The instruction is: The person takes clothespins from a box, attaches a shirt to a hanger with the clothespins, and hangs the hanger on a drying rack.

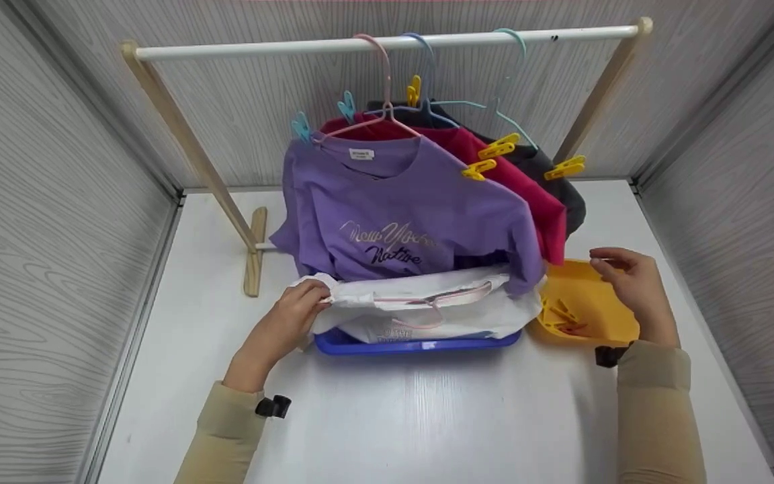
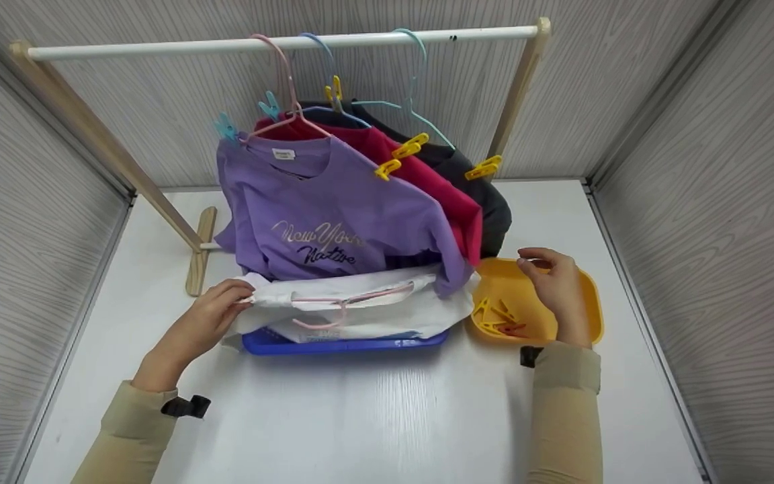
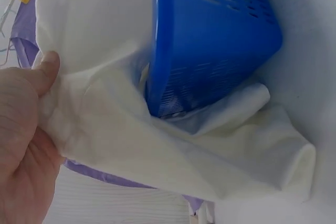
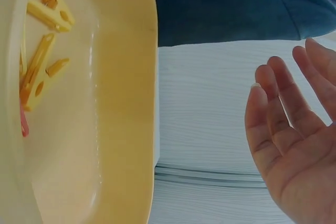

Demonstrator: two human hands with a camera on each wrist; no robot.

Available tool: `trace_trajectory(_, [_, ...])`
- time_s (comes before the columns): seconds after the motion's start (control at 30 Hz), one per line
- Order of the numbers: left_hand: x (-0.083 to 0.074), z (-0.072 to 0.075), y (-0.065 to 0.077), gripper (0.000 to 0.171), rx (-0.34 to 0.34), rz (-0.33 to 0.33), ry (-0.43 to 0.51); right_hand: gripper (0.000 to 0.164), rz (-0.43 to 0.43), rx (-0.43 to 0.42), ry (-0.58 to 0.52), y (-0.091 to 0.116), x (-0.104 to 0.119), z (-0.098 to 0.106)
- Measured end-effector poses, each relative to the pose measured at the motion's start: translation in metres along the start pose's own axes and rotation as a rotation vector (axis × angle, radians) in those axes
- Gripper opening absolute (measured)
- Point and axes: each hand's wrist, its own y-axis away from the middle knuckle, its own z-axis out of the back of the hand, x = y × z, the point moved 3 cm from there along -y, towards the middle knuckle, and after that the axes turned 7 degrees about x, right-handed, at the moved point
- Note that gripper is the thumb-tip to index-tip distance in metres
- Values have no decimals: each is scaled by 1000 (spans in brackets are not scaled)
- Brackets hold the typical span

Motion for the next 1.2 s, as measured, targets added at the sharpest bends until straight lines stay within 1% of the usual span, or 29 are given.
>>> trace_trajectory(0.13, [1, 4, 1, 9, -11, 19, 54, 45, -21, 116, 52, -12, -3, 0])
trace_trajectory(0.27, [1, 9, 1, 8, -28, 49, 87, 47, -62, 233, 86, -22, -7, -2])
trace_trajectory(0.43, [3, 17, 2, 6, -60, 40, 163, 49, -96, 340, 91, -32, -11, -6])
trace_trajectory(0.53, [4, 23, 2, 6, -77, 32, 218, 51, -128, 420, 105, -35, -16, -11])
trace_trajectory(0.67, [4, 32, 2, 9, -97, 42, 284, 52, -158, 534, 147, -37, -23, -18])
trace_trajectory(0.83, [2, 44, 2, 14, -122, 53, 359, 48, -199, 601, 187, -38, -32, -26])
trace_trajectory(0.97, [2, 49, 2, 13, -134, 57, 348, 50, -232, 634, 251, -38, -38, -32])
trace_trajectory(1.07, [3, 50, 1, 14, -108, 62, 332, 52, -248, 652, 296, -39, -41, -36])
trace_trajectory(1.2, [0, 52, 0, 15, -43, 65, 338, 50, -300, 662, 297, -39, -44, -37])
